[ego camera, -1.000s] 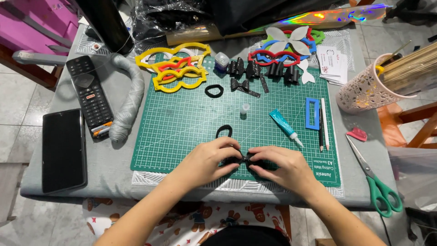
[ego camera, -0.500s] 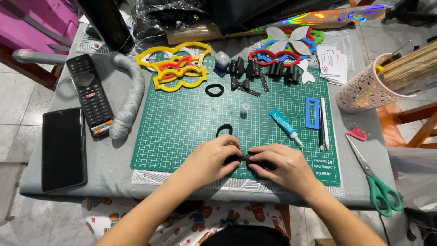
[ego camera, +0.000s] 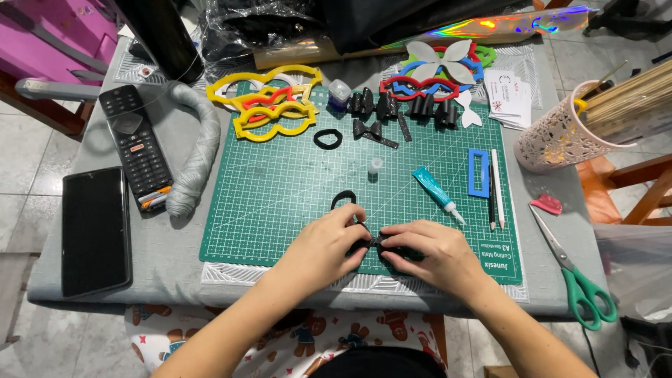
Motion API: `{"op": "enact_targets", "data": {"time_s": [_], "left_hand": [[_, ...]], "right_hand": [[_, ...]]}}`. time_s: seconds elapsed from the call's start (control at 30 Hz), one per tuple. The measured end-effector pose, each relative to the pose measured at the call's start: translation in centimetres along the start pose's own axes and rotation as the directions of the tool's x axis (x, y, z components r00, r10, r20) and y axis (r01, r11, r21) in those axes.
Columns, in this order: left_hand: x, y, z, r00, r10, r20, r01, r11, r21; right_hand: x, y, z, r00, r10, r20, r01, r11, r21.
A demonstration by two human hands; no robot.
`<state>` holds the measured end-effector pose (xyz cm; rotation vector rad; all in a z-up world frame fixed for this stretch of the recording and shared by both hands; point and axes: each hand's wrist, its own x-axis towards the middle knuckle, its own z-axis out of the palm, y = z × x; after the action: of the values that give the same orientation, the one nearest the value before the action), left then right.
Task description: Applying glue to small black plastic components and joining them to assemble a larger structure on a green cutting mat
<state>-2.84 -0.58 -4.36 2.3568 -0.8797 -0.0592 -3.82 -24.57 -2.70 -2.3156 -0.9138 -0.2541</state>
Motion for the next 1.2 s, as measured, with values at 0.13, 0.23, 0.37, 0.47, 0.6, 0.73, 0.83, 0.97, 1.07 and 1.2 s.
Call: {"op": "enact_targets", "data": {"time_s": [0.13,0.23,0.37,0.47,0.6,0.73,0.83,0.97,1.07,1.2], "left_hand": [[-0.3,0.7,0.1,0.997,0.053,-0.054,-0.048,0.996,0.075],[-0.6,0.7,0.7,0.992,0.09,-0.092,-0.075,0.985,0.157],[-0.7,0.2,0.9,0.983,0.121,-0.136,-0.098,0.982,0.161],[-0.8,0.0,0.9,0.983,0.119,-0.143,-0.104,0.988,0.111],[-0.9,-0.2,1.4,0.97,0.159,-0.182,-0.136,0.982,0.131],[-1.1,0.3,2.5,0.941,0.247,-0.231,-0.172,0.937,0.303],[-1.6,1.7,2.1,0.918,0.344,-0.197,-0.218,0.853,0.474],[-2.5,2.6,1.8,0.886,0.371,-0.277,-0.168,0.815,0.554],[-3.1,2.4,1.9,0.902,0.327,-0.281,-0.148,0.847,0.51],[-3.1,2.4,1.6,0.918,0.306,-0.251,-0.139,0.843,0.519]], "right_hand": [[-0.1,0.1,0.1,1.0,-0.014,-0.005,0.014,1.0,-0.018],[-0.1,-0.1,0.2,0.999,-0.036,-0.019,0.035,0.999,-0.039],[0.0,-0.3,0.2,0.999,-0.037,-0.039,0.034,0.998,-0.06],[-0.2,-0.1,0.3,0.998,-0.044,-0.047,0.042,0.998,-0.054],[-0.2,-0.1,0.5,0.994,-0.079,-0.069,0.074,0.995,-0.073],[0.0,-0.5,0.2,0.99,-0.107,-0.093,0.094,0.986,-0.136],[0.0,-0.8,-0.2,0.972,-0.233,-0.041,0.217,0.948,-0.234],[-0.2,-1.0,-0.2,0.969,-0.24,-0.066,0.219,0.947,-0.234],[-0.2,-1.2,-0.1,0.967,-0.246,-0.069,0.224,0.946,-0.233],[0.0,-1.6,-0.2,0.969,-0.241,-0.06,0.218,0.94,-0.261]]}}
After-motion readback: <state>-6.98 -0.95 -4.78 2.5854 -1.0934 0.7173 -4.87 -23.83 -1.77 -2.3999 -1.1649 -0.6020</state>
